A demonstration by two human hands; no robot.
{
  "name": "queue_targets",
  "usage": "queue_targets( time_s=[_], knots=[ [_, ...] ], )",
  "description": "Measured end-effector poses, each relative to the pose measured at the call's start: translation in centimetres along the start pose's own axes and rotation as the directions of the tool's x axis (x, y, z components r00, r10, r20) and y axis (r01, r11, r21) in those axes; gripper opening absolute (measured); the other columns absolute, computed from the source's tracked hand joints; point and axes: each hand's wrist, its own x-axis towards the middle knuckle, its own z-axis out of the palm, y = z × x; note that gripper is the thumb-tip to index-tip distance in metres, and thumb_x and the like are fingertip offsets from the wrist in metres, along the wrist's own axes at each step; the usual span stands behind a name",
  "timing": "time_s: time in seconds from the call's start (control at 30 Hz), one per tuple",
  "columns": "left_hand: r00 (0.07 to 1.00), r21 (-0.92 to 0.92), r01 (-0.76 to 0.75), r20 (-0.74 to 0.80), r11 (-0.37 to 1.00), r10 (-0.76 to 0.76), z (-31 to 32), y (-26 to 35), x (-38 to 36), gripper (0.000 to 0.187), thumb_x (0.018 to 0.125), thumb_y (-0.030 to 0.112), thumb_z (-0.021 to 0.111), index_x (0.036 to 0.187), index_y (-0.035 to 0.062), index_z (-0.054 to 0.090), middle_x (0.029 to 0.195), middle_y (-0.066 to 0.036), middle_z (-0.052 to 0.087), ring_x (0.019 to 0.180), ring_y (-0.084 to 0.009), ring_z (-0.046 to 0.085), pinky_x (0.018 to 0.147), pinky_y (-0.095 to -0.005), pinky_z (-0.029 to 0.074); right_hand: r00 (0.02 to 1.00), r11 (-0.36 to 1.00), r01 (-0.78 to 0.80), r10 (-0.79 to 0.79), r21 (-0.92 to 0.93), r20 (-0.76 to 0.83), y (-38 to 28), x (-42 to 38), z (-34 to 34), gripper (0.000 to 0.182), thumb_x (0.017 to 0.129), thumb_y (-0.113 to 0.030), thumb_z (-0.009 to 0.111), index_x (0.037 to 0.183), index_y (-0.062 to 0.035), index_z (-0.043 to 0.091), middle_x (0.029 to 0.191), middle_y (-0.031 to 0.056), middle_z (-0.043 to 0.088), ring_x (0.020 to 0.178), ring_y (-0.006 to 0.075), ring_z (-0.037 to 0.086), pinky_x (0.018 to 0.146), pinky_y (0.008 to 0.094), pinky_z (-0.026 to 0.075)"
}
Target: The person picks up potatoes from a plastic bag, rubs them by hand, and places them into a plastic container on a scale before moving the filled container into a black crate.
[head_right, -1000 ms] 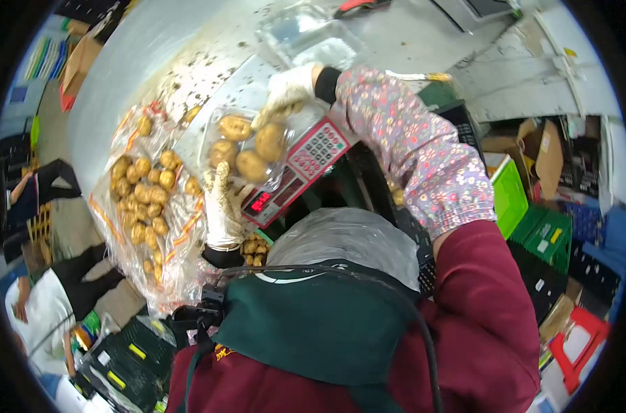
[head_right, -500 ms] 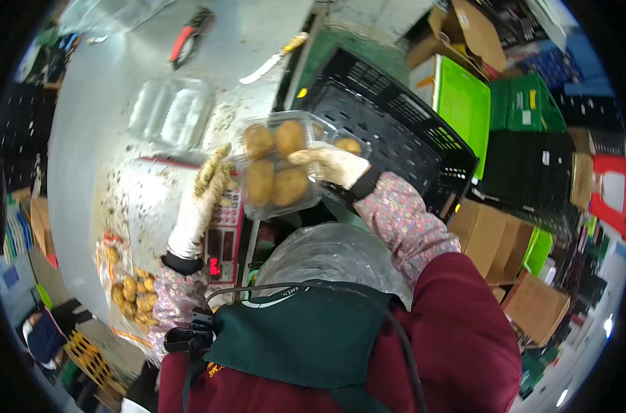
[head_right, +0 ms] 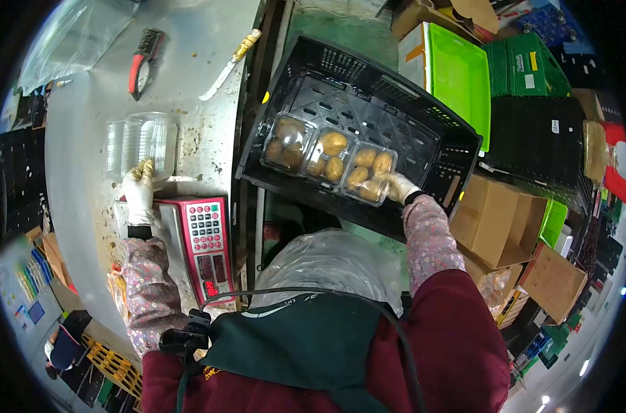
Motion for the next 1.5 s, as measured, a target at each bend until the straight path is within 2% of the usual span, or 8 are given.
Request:
queue_targets(
  time_s=[0.13, 0.3, 0.37, 0.53, 0.7, 1.07, 1.4, 1.5],
  knots=[
    [0.955, -0.114, 0.288, 0.109, 0.951, -0.276, -2.0, 1.5, 0.3, 0.022, 0.093, 0.018, 0.068, 0.104, -0.0016, 0.071, 0.085, -0.010, 0.072, 0.072, -0.0148, 0.063, 0.069, -0.0286, 0.052, 0.955, 0.924, -0.158, 0.053, -0.349, -0.292, 2.3, 0.4, 1.3, 0.032, 0.081, -0.030, 0.081, 0.099, -0.0110, 0.063, 0.075, -0.0037, 0.057, 0.059, 0.0122, 0.054, 0.064, 0.0268, 0.049],
    [0.874, 0.834, -0.276, 0.011, 0.477, 0.486, -3.5, 2.0, -1.2, 0.027, 0.089, 0.026, 0.068, 0.111, 0.0110, 0.068, 0.088, -0.010, 0.068, 0.087, -0.0273, 0.066, 0.082, -0.0428, 0.047, 0.763, 0.172, -0.503, -0.371, -0.847, -0.529, -3.0, 0.2, 4.7, 0.082, 0.075, -0.054, 0.075, 0.130, 0.0028, 0.056, 0.112, 0.0219, 0.067, 0.105, 0.0364, 0.064, 0.089, 0.0449, 0.051],
    [0.920, 0.749, -0.151, -0.132, 0.645, 0.369, -4.3, 0.6, -0.9, 0.024, 0.089, 0.024, 0.067, 0.106, 0.0079, 0.069, 0.093, -0.013, 0.069, 0.090, -0.0298, 0.065, 0.083, -0.0410, 0.049, 0.538, 0.046, -0.245, -0.825, -0.968, -0.175, -4.1, 0.1, 8.1, 0.063, 0.086, -0.046, 0.064, 0.130, -0.0028, 0.057, 0.131, 0.0211, 0.058, 0.124, 0.0358, 0.053, 0.104, 0.0425, 0.042],
    [0.884, 0.176, 0.256, -0.441, 0.951, -0.156, -6.1, 4.3, -2.7, 0.030, 0.089, 0.026, 0.065, 0.111, 0.0042, 0.067, 0.105, -0.015, 0.068, 0.100, -0.0310, 0.062, 0.089, -0.0392, 0.048, 0.698, -0.292, 0.099, -0.661, -0.951, 0.276, -6.1, 9.1, 11.9, 0.066, 0.095, -0.051, 0.050, 0.143, -0.0049, 0.045, 0.144, 0.0205, 0.047, 0.133, 0.0366, 0.043, 0.112, 0.0401, 0.033],
    [0.757, 0.639, -0.149, -0.417, 0.754, 0.503, -8.8, 5.8, -9.0, 0.034, 0.078, 0.020, 0.074, 0.112, 0.0121, 0.071, 0.097, -0.007, 0.066, 0.092, -0.0268, 0.061, 0.083, -0.0418, 0.046, 0.897, -0.292, -0.053, -0.434, -0.955, 0.083, -8.0, 9.0, 15.5, 0.063, 0.097, -0.057, 0.038, 0.128, -0.0065, 0.061, 0.126, 0.0197, 0.062, 0.122, 0.0365, 0.055, 0.104, 0.0406, 0.041],
    [0.911, 0.486, 0.016, -0.368, 0.874, 0.188, -7.0, 3.8, -28.9, 0.037, 0.084, 0.030, 0.069, 0.116, 0.0126, 0.064, 0.106, -0.004, 0.065, 0.100, -0.0207, 0.062, 0.105, -0.0459, 0.040, 0.404, -0.309, 0.177, -0.843, -0.934, 0.355, -15.6, 8.1, 29.0, 0.050, 0.094, -0.040, 0.062, 0.115, 0.0052, 0.065, 0.114, 0.0216, 0.067, 0.105, 0.0338, 0.063, 0.094, 0.0385, 0.047],
    [0.081, -0.381, 0.560, -0.858, 0.736, -0.507, -13.0, -14.4, -51.2, 0.032, 0.090, 0.012, 0.060, 0.120, 0.0034, 0.061, 0.115, -0.018, 0.065, 0.105, -0.0336, 0.062, 0.092, -0.0409, 0.049, 0.170, -0.407, 0.875, -0.244, -0.260, 0.955, 4.9, -7.5, 63.5, 0.032, 0.098, -0.019, 0.058, 0.124, -0.0005, 0.062, 0.122, 0.0121, 0.066, 0.113, 0.0194, 0.059, 0.098, 0.0310, 0.045],
    [0.149, -0.079, 0.882, -0.889, 0.465, -0.434, -15.5, -19.4, -55.0, 0.037, 0.088, 0.020, 0.063, 0.123, 0.0081, 0.061, 0.114, -0.018, 0.065, 0.103, -0.0356, 0.062, 0.090, -0.0441, 0.049, 0.103, -0.232, 0.972, 0.277, -0.037, 0.955, 19.5, -13.5, 68.8, 0.026, 0.092, -0.009, 0.062, 0.117, -0.0014, 0.065, 0.121, 0.0127, 0.066, 0.114, 0.0229, 0.060, 0.100, 0.0335, 0.045]
  ],
)
